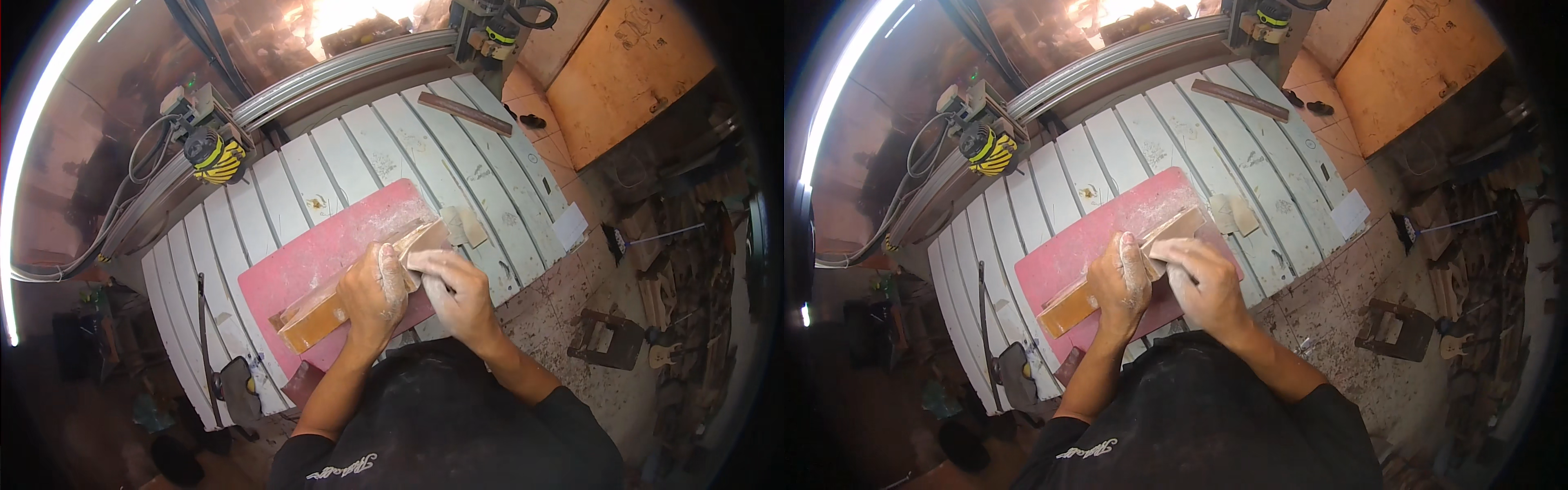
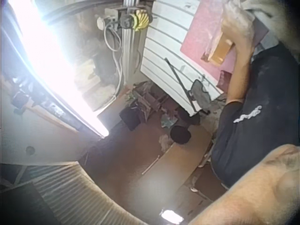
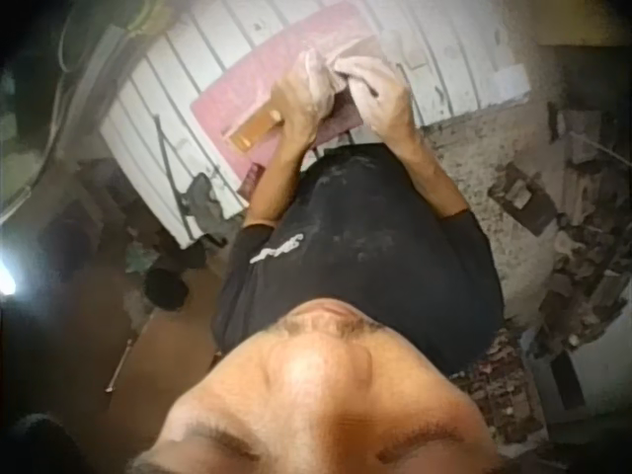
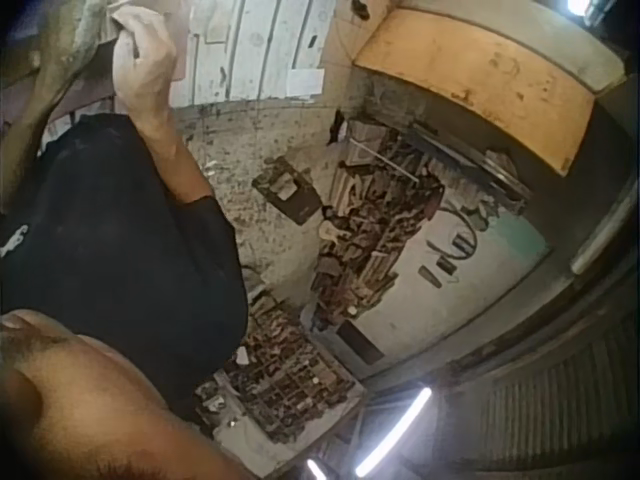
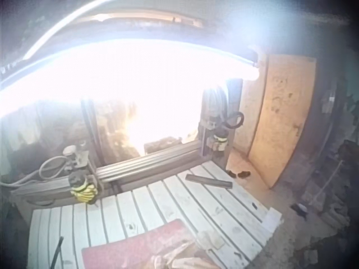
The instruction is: The person sands the edges and surfaces of a wooden guitar body by hand with sandpaper, turning the item over to reach various sides.
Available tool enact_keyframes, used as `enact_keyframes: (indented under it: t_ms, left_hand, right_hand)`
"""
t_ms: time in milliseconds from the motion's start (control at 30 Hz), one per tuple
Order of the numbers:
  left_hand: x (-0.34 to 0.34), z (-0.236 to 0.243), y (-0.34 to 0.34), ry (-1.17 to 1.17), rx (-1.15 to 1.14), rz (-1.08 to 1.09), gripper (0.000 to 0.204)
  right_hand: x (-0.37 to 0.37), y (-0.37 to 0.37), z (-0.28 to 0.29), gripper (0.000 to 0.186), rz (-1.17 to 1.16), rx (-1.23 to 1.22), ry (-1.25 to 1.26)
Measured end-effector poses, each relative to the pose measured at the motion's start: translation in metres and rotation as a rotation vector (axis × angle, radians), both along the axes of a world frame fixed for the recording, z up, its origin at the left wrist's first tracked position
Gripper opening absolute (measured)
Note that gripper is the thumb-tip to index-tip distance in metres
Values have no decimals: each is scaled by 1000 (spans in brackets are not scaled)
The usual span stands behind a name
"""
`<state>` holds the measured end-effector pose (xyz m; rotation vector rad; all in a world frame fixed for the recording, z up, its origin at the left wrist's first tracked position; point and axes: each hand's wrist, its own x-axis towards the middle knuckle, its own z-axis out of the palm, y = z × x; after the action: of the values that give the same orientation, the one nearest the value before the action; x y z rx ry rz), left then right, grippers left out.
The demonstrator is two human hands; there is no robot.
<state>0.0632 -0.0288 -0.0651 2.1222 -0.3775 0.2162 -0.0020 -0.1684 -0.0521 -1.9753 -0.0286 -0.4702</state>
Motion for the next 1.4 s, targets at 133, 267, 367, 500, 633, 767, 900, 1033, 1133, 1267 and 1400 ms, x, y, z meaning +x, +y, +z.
enact_keyframes:
  t_ms: [133, 267, 367, 500, 633, 767, 900, 1033, 1133, 1267, 1400]
  left_hand:
    - [-2, -3, -2, -29, 5, 1, 36]
    - [-3, 0, -1, 23, -15, -21, 36]
    - [-3, 1, -1, -3, 34, -13, 36]
    - [-3, 1, -2, 37, -32, -29, 34]
    - [-1, -3, 0, 49, -27, 2, 31]
    - [-1, 2, -3, 22, 1, -5, 31]
    - [-2, -4, 1, 43, -11, -12, 31]
    - [-4, -2, 0, 54, -30, -24, 33]
    - [1, -3, -2, 39, -49, 24, 35]
    - [6, 0, 1, 45, -64, 25, 36]
    - [12, -2, -1, 59, -91, 47, 38]
  right_hand:
    - [3, -1, 2, 25, -78, -79, 24]
    - [2, -1, -1, 28, -19, -6, 16]
    - [0, 1, 3, 29, -39, -24, 16]
    - [-2, -2, 0, 27, 61, 43, -8]
    - [-4, 5, 9, 26, 12, 20, 13]
    - [9, -4, -4, 27, -27, -4, -10]
    - [-7, 6, 12, 27, 59, 16, -12]
    - [1, -1, -1, 28, 18, -51, -28]
    - [-11, 7, 11, 31, 33, -142, -59]
    - [-3, 9, 14, 34, 55, -152, -56]
    - [-5, 9, 18, 36, 75, -186, -58]
